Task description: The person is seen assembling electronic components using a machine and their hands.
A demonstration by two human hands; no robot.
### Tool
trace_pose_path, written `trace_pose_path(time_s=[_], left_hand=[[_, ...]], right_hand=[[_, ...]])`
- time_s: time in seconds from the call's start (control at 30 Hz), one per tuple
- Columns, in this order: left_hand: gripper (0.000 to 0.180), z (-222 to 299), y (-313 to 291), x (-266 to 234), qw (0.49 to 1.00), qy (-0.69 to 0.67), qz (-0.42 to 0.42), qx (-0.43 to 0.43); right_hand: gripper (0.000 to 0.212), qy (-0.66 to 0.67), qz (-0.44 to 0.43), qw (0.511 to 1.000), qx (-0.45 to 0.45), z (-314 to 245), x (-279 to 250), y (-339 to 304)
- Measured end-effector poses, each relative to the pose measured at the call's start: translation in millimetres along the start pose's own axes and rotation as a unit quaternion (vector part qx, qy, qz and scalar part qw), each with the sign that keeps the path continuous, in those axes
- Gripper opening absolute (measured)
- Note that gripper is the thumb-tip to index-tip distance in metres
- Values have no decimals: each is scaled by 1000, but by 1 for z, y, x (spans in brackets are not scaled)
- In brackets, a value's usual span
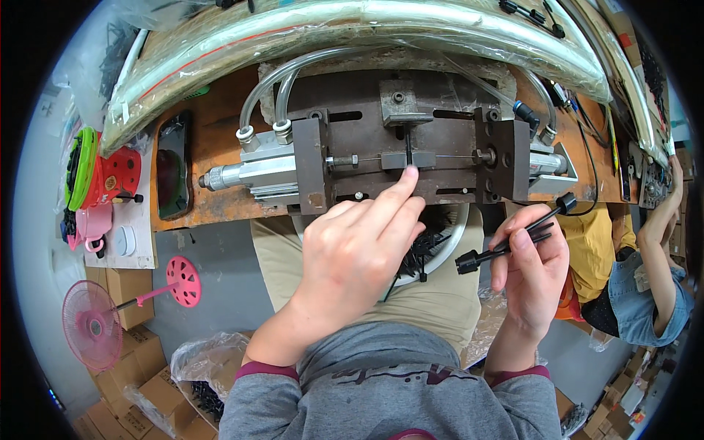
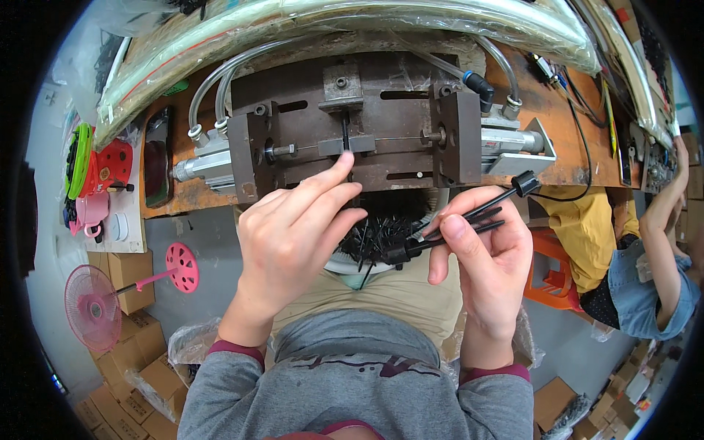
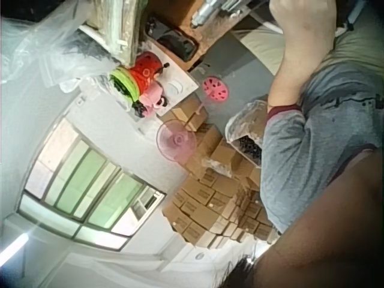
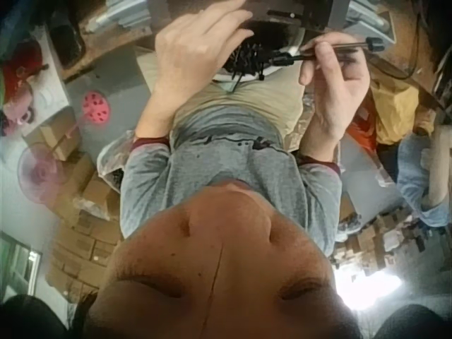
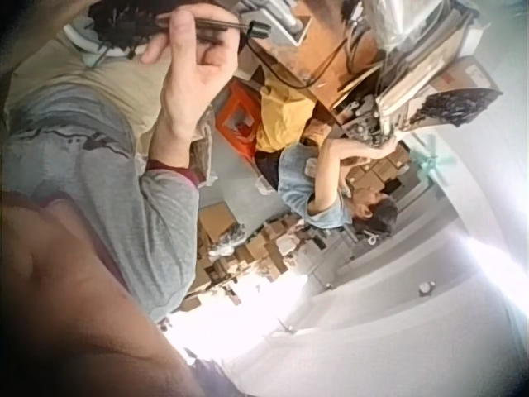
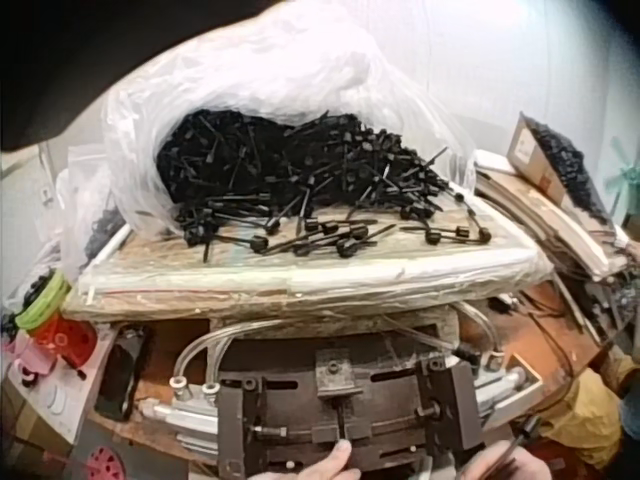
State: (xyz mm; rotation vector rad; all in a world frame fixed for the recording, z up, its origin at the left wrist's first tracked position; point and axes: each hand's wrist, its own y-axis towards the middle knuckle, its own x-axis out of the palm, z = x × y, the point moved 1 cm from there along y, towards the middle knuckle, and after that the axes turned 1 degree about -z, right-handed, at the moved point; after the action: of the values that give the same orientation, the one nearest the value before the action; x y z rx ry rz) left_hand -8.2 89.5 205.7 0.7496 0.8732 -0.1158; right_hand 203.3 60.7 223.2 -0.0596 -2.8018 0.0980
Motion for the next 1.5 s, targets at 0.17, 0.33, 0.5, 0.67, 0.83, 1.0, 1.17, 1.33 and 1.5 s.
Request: trace_pose_path(time_s=[0.17, 0.33, 0.5, 0.67, 0.83, 1.0, 1.17, 1.33, 1.5], left_hand=[[34, 17, -5, -15, 985, -165, -9, 50], [34, 22, -13, -22, 975, -211, -37, 56], [33, 21, -20, -30, 960, -275, -49, -3], [28, 11, -17, -4, 988, -133, 57, -49], [25, 4, -13, 13, 999, 27, 9, -28], [26, 2, -1, 10, 997, 72, -1, -15], [26, 6, 1, 9, 995, 96, -14, -23], [30, 6, 2, 4, 999, 27, -22, -35], [42, 21, -4, -10, 950, -308, -3, -55]], right_hand=[[10, 30, -35, 998, 38, 7, 8, 1], [10, 57, -65, 995, 48, 8, 12, 6], [13, -7, 16, 992, -124, 3, 4, 11], [14, 3, 41, 989, -139, 1, 3, 11], [14, 8, 6, 994, -107, 4, -1, 6], [15, 3, 8, 996, -94, 3, -1, 3], [15, 45, -15, 997, -56, 4, -4, 2], [19, 109, -31, 993, -29, 8, -5, 4], [18, 144, -43, 988, 30, 15, 7, 5]])
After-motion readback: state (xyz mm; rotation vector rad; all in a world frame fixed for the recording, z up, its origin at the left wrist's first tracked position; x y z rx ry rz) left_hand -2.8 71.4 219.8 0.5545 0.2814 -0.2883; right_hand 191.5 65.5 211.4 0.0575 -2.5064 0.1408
